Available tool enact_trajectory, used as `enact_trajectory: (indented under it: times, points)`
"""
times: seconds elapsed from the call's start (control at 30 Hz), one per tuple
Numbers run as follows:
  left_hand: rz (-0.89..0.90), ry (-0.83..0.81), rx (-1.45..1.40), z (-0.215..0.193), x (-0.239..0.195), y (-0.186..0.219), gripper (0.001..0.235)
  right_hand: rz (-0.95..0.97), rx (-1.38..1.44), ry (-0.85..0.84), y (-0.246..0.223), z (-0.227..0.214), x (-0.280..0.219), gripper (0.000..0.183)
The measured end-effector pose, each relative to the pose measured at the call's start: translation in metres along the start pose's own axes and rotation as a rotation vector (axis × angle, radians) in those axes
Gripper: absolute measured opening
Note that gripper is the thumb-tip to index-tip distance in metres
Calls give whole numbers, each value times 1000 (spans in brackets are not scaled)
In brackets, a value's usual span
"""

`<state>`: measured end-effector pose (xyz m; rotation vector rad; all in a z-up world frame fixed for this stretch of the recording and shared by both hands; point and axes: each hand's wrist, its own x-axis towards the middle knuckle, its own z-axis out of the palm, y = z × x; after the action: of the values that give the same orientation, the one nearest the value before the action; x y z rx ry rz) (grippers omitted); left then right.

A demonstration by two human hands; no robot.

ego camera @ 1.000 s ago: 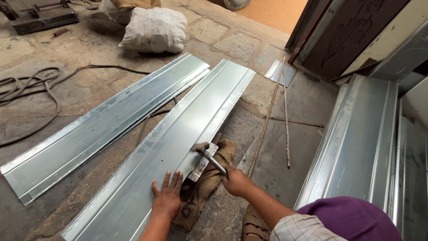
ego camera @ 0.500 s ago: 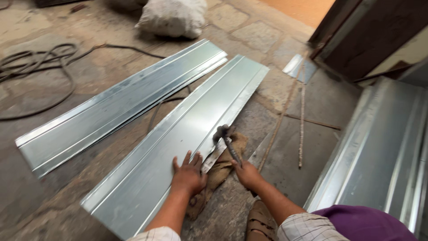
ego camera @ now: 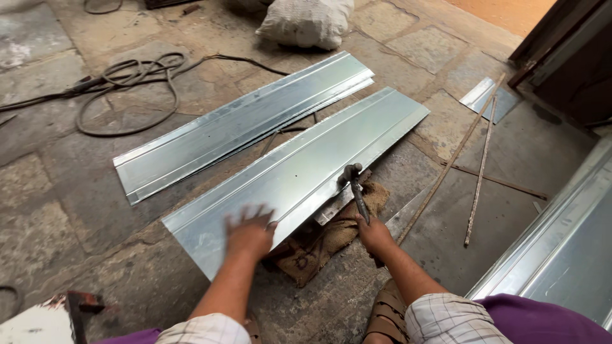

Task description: The person uses a hammer to flatten and shape the edge of a corrugated metal sheet resting on a stone block and then moves to work on another panel.

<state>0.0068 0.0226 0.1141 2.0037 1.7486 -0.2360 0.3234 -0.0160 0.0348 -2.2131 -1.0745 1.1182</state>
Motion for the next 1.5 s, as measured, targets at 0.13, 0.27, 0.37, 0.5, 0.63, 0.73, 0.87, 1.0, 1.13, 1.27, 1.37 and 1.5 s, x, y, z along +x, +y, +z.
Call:
enact_trajectory:
  times: [0.13, 0.27, 0.37, 0.5, 0.63, 0.73, 0.87, 1.0, 1.13, 1.27, 1.37, 1.5]
  points:
    - [-580, 206, 50, -8, -37, -40, 105, -48, 69, -28, 8, 0, 5, 48]
    - [-827, 313, -191, 8, -47, -64, 114, 174, 227, -125, 7, 3, 9, 36]
    - [-972, 235, -826, 29, -31, -72, 117, 123, 133, -81, 5, 9, 8, 36]
    - [-973, 454, -993, 65, -12, -81, 108, 41, 235, -7, -2, 7, 4, 37]
    - [-921, 609, -959, 91, 3, -79, 91, 30, 310, 22, -22, -9, -13, 40]
    - [-879, 732, -954, 107, 35, -70, 90, -84, 219, 94, -38, -27, -37, 40]
    - [-745, 870, -968, 108, 80, -57, 85, -306, 5, 302, -63, -82, -55, 39]
    - [-749, 865, -895, 99, 98, -66, 85, -887, 634, 257, -72, -175, -70, 12]
    - [-729, 825, -833, 83, 88, -81, 90, -829, 1202, 58, -92, -279, -96, 36]
    - [-737, 734, -878, 73, 85, -80, 88, -1028, 650, 449, -53, -192, -35, 39]
    - [-726, 765, -856, 73, 85, -79, 86, -770, 141, 491, -13, -67, 7, 45]
    - [-731, 753, -872, 69, 81, -77, 84, -281, -384, 128, -11, -22, 4, 54]
